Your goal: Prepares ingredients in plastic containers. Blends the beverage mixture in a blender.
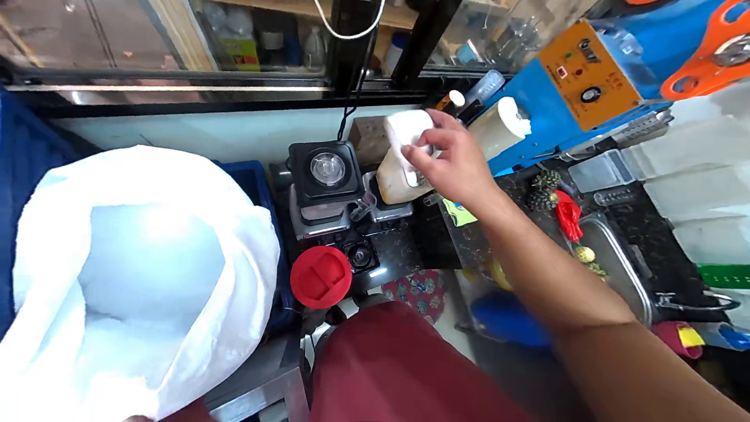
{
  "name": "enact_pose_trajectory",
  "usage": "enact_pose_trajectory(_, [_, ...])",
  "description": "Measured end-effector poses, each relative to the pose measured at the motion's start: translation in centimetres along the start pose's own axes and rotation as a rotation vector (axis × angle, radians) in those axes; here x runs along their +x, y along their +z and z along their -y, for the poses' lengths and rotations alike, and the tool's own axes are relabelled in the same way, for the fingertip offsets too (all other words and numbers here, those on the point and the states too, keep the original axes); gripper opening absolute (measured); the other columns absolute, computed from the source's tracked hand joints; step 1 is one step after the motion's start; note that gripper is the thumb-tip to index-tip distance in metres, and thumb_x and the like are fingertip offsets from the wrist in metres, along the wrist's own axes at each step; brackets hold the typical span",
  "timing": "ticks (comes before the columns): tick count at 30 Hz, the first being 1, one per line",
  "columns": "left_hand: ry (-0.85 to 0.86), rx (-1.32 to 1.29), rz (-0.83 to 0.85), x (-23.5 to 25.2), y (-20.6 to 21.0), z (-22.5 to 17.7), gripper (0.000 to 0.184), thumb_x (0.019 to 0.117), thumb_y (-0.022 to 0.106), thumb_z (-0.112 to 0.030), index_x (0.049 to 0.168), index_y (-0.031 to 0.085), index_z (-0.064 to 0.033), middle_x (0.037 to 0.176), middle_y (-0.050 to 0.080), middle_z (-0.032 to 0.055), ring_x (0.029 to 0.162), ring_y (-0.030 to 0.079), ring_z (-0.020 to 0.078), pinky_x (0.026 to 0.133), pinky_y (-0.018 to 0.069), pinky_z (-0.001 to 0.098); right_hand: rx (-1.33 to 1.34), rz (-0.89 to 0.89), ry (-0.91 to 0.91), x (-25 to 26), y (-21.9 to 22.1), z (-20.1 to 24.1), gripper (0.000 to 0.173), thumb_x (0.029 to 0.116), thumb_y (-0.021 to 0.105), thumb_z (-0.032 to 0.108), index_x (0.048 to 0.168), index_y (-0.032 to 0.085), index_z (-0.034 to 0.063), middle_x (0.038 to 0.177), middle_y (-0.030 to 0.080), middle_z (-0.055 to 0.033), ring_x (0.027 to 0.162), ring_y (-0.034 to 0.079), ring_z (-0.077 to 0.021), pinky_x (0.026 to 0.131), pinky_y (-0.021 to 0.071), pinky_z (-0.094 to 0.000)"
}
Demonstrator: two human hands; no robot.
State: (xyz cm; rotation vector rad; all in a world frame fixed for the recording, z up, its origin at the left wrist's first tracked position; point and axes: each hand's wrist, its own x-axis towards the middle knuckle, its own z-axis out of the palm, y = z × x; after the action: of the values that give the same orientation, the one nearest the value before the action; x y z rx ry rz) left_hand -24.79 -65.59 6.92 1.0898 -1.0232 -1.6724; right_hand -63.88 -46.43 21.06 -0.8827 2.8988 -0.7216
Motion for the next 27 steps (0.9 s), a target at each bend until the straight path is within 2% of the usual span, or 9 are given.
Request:
enact_pose_trajectory(3, [-0.133,0.02,0.142,-0.8,-0.2,2.4,0.079,0.1007,0.045,-0.063,0.152,0.021,-0.0075,0.134,0.061,0.0017,0.118,0.064,0.0167,0.094,0.0582,0.0427,0.521,0.153,-0.341,-1.1,2.9,9.4,0.021,0.0938,0.071,0.027,0.082,0.071,0.0099,0.134,0.064,-0.0104,0.124,0.061,-0.0162,0.095,0.0577,-0.0359])
enact_pose_trajectory(6, [-0.16,0.094,0.139,-1.9,2.3,2.0,0.031,0.1075,0.045,-0.024,0.131,0.046,-0.003,0.109,0.073,0.0045,0.093,0.074,0.0198,0.076,0.0646,0.04,0.575,0.346,-0.561,-1.6,7.0,14.9,0.03,0.0973,0.07,0.035,0.114,0.072,0.0098,0.142,0.059,-0.0165,0.135,0.055,-0.0251,0.108,0.051,-0.0422])
enact_pose_trajectory(8, [-0.056,-0.013,0.107,-1.9,2.8,0.1,0.019,0.1044,0.048,-0.006,0.122,0.052,-0.0068,0.105,0.074,0.0027,0.095,0.074,0.0181,0.084,0.0633,0.0389,0.628,0.322,-0.543,-2.6,7.2,14.1,0.032,0.1002,0.066,0.03,0.122,0.069,0.007,0.142,0.058,-0.0152,0.131,0.057,-0.0222,0.104,0.0539,-0.0394])
enact_pose_trajectory(11, [-0.029,-0.133,0.12,-1.7,2.1,-1.4,0.018,0.1063,0.048,-0.021,0.118,0.057,-0.0112,0.097,0.075,0.0043,0.082,0.074,0.017,0.073,0.0635,0.0349,0.81,0.342,-0.22,-7.3,11.6,5.5,0.021,0.1014,0.06,0.017,0.116,0.064,0.0034,0.102,0.067,-0.0071,0.082,0.066,-0.014,0.068,0.0596,-0.0328])
enact_pose_trajectory(12, [-0.081,-0.123,0.168,-2.0,1.7,-0.9,0.024,0.1035,0.056,-0.035,0.116,0.061,-0.0148,0.093,0.075,0.0024,0.077,0.072,0.0154,0.068,0.0624,0.0335,0.765,0.391,-0.037,-9.2,14.6,0.8,0.023,0.1022,0.06,0.019,0.121,0.062,0.0054,0.099,0.069,-0.0084,0.079,0.068,-0.0169,0.068,0.0605,-0.0368])
enact_pose_trajectory(14, [-0.251,-0.032,0.293,-3.3,1.0,1.3,0.035,0.0898,0.066,-0.06,0.1,0.07,-0.0268,0.076,0.07,-0.0078,0.064,0.067,0.0088,0.061,0.0598,0.0299,0.552,0.554,0.375,-12.3,21.6,-10.1,0.034,0.1012,0.062,0.023,0.132,0.06,0.0085,0.11,0.07,-0.0159,0.094,0.071,-0.0283,0.084,0.0599,-0.0498])
enact_pose_trajectory(17, [-0.524,0.129,0.487,-6.5,0.9,4.4,0.021,0.0894,0.075,-0.044,0.09,0.065,-0.0265,0.068,0.06,-0.0074,0.058,0.061,0.0067,0.06,0.0579,0.0276,0.386,0.655,0.814,-16.5,29.8,-22.0,0.041,0.0987,0.061,0.023,0.136,0.061,0.0042,0.123,0.068,-0.0215,0.114,0.066,-0.0359,0.1,0.0511,-0.057])
enact_pose_trajectory(21, [-0.645,0.363,0.558,-10.0,4.2,7.6,0.006,0.093,0.07,-0.019,0.094,0.065,-0.0156,0.073,0.065,-0.0013,0.063,0.062,0.007,0.061,0.0545,0.0232,0.651,0.605,0.909,-19.0,35.2,-27.0,0.06,0.0931,0.075,0.023,0.143,0.052,-0.0013,0.134,0.062,-0.0232,0.124,0.061,-0.0322,0.109,0.0487,-0.0489])
enact_pose_trajectory(27, [-0.701,0.674,0.652,-12.8,8.5,17.2,0.016,0.0962,0.061,-0.01,0.109,0.065,-0.0016,0.089,0.07,0.0063,0.079,0.068,0.0148,0.074,0.0592,0.0324,0.666,0.633,0.847,-18.8,35.2,-27.7,0.047,0.092,0.074,0.023,0.13,0.063,-0.0011,0.119,0.07,-0.0221,0.11,0.069,-0.0321,0.1,0.0539,-0.0509])
